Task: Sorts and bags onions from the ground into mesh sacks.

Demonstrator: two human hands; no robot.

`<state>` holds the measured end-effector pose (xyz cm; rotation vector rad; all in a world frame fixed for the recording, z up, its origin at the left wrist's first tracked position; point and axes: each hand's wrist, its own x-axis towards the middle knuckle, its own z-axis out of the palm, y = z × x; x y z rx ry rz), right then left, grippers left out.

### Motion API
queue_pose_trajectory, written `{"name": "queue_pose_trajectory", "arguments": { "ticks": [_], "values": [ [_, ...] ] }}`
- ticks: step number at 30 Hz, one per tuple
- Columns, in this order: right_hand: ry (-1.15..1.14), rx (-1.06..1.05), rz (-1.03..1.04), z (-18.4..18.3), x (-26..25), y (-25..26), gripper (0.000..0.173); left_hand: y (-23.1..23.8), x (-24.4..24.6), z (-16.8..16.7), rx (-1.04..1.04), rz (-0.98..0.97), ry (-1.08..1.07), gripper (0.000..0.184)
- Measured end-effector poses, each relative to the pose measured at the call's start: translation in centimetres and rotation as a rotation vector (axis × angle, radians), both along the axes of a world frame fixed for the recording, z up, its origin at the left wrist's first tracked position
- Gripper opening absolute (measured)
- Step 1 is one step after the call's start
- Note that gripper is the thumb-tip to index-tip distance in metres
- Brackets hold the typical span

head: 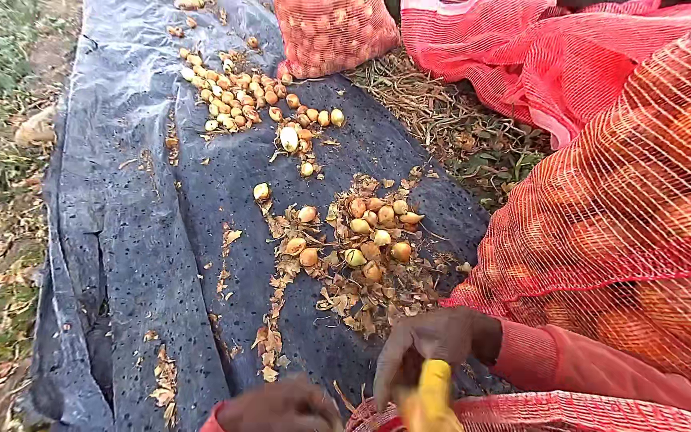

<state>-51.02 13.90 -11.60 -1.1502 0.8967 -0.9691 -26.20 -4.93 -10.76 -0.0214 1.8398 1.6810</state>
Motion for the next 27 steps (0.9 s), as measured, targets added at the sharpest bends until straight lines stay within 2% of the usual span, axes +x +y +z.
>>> {"name": "queue_pose_trajectory", "arguments": {
  "ticks": [1, 2, 4, 5, 7, 9, 11, 15, 16, 17, 19, 21, 23, 25, 27],
  "values": [
    [0.148, 0.062, -0.062, -0.7, -0.5, -0.6, 0.027, -2.5, -1.2, 0.2, -0.144, 0.105, -0.050, 0.027],
    [0.377, 0.173, -0.210, -2.2, -1.2, -1.3, 0.022, -4.5, -2.8, 0.0, -0.362, 0.216, -0.070, 0.028],
    [0.820, 0.365, -0.534, -7.5, -2.7, -3.3, 0.018, -7.1, -6.8, -1.7, -0.779, 0.395, -0.061, 0.029],
    [0.941, 0.424, -0.611, -10.1, -3.3, -4.2, 0.023, -8.1, -8.8, -3.1, -0.925, 0.446, -0.025, 0.029],
    [1.014, 0.495, -0.643, -14.0, -3.7, -5.6, 0.036, -10.1, -12.0, -6.5, -1.104, 0.483, 0.099, 0.027],
    [0.983, 0.534, -0.645, -15.6, -3.6, -6.7, 0.042, -11.8, -14.5, -9.5, -1.139, 0.433, 0.162, 0.029],
    [0.969, 0.543, -0.586, -15.4, -3.2, -7.1, 0.043, -12.9, -15.8, -11.7, -1.125, 0.325, 0.132, 0.038],
    [1.012, 0.388, -0.243, -15.2, -2.1, -5.5, 0.047, -13.3, -15.9, -13.6, -1.197, 0.177, -0.019, 0.055],
    [0.988, 0.388, -0.258, -14.8, -2.1, -5.0, 0.043, -13.2, -15.5, -13.7, -1.209, 0.159, -0.066, 0.053],
    [0.930, 0.417, -0.370, -14.3, -2.3, -4.5, 0.038, -13.0, -14.9, -13.5, -1.203, 0.170, -0.112, 0.049],
    [0.788, 0.523, -0.691, -12.9, -3.9, -4.2, 0.033, -12.7, -13.9, -12.8, -1.173, 0.290, -0.156, 0.040],
    [0.816, 0.550, -0.897, -11.9, -6.2, -5.0, 0.046, -12.1, -13.2, -11.7, -1.187, 0.424, -0.164, 0.039],
    [0.978, 0.512, -0.878, -12.7, -8.5, -6.4, 0.055, -11.4, -13.6, -10.5, -1.226, 0.416, -0.141, 0.039],
    [1.144, 0.522, -0.719, -14.3, -10.5, -8.0, 0.055, -10.4, -14.9, -10.1, -1.254, 0.293, -0.067, 0.049],
    [1.170, 0.597, -0.556, -15.5, -11.2, -9.2, 0.061, -9.5, -16.2, -10.7, -1.235, 0.137, -0.045, 0.061]
  ]
}}
